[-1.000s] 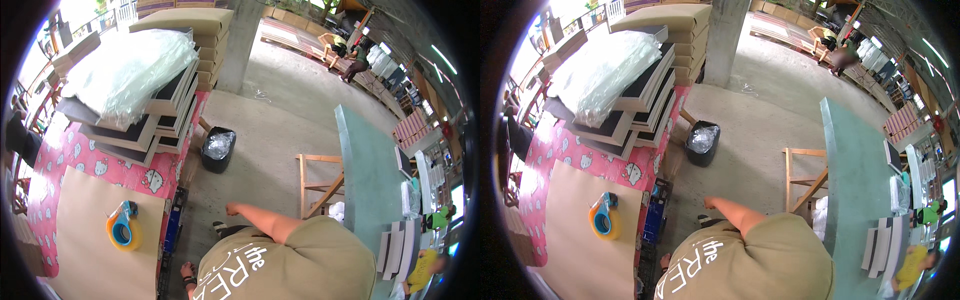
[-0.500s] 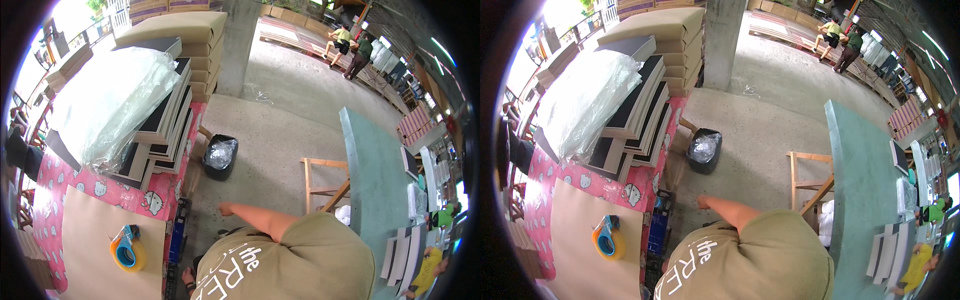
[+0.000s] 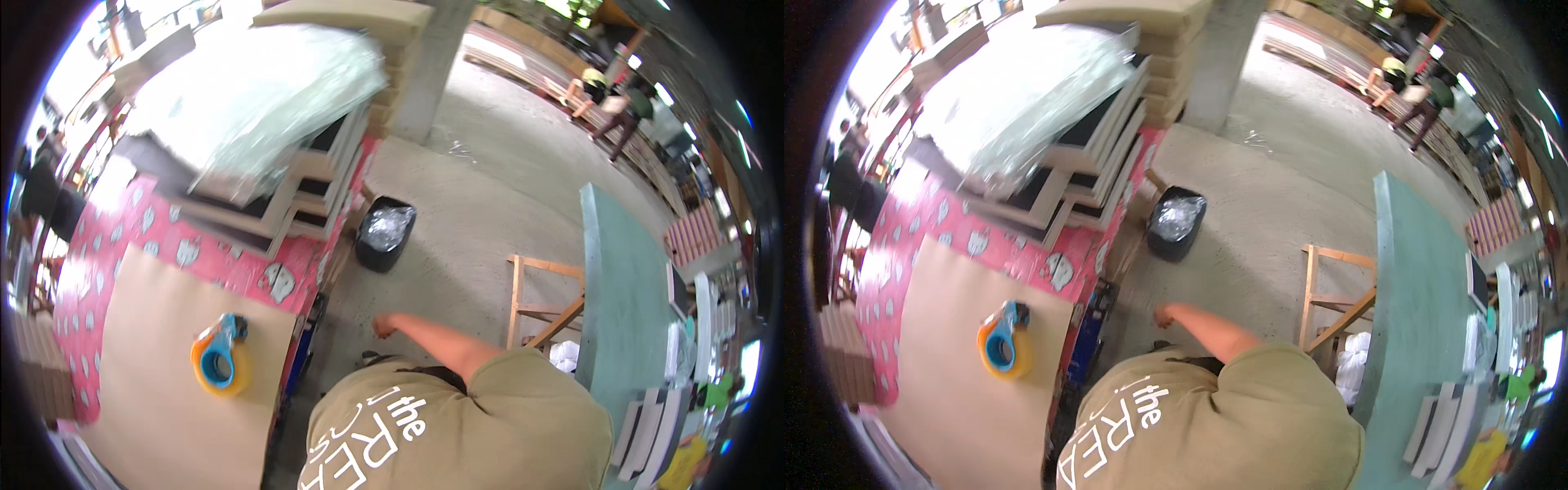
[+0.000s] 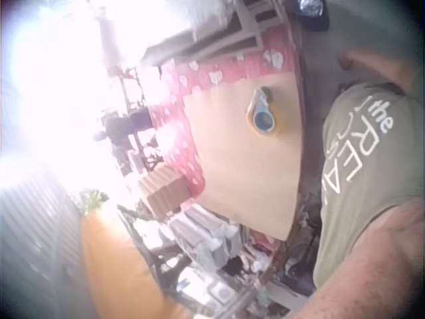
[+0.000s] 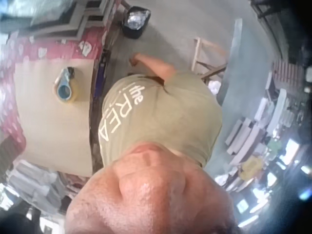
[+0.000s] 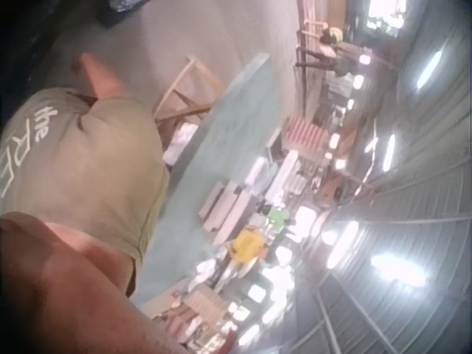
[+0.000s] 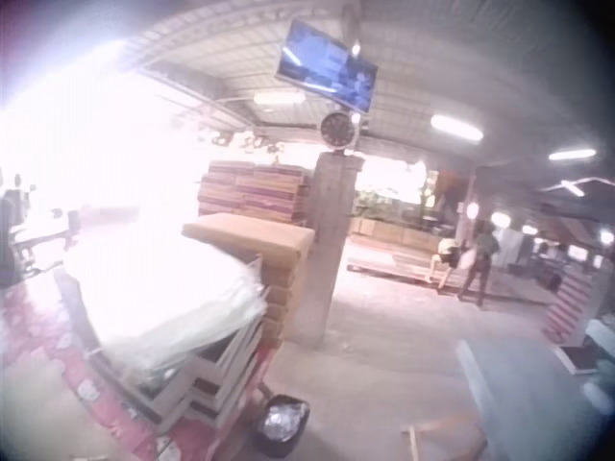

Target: The person carries stacks of black-covered boards between tables, organizes plastic bags, and prepares a large sheet of brown paper by using a tape dispenser.

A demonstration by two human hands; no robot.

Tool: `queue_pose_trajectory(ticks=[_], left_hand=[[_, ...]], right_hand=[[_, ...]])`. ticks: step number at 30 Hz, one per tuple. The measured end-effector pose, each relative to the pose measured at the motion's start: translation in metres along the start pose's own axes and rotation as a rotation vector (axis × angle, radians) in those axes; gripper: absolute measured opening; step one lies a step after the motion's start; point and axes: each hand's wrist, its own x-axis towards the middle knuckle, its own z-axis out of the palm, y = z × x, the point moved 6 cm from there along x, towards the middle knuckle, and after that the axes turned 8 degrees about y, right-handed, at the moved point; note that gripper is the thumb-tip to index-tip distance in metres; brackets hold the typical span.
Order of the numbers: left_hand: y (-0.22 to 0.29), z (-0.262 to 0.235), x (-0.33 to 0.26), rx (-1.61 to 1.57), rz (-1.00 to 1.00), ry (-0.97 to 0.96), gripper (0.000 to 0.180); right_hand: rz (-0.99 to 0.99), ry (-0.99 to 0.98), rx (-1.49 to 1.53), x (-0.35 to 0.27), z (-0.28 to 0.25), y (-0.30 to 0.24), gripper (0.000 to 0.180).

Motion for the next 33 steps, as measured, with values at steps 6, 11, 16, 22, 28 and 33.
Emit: queue_pose_trajectory(ticks=[6,11,16,22,28,33], left_hand=[[-0.091,-0.230,-0.103,-0.274,-0.224,0.184,0.038],[-0.008,-0.312,-0.180,-0.080,0.011,0.623,0.033],[0.148,-0.257,-0.201,-0.269,0.637,0.687,0.032],[0.292,-0.067,-0.174,0.092,1.043,0.260,0.026],[0.340,0.057,-0.194,0.462,1.628,0.252,0.041],[0.349,0.078,-0.177,0.683,1.699,0.191,0.047]], right_hand=[[-0.377,-0.171,0.109,-0.113,-0.096,-0.168,0.023],[-0.592,-0.173,0.423,-0.153,-0.120,-0.283,0.019],[-0.628,0.324,0.264,-0.132,-0.123,-0.360,0.019],[-0.657,0.287,0.130,-0.117,-0.091,-0.379,0.020],[-0.536,0.322,0.177,-0.136,-0.084,-0.339,0.019],[-0.378,0.538,0.361,-0.163,-0.096,-0.286,0.019]])
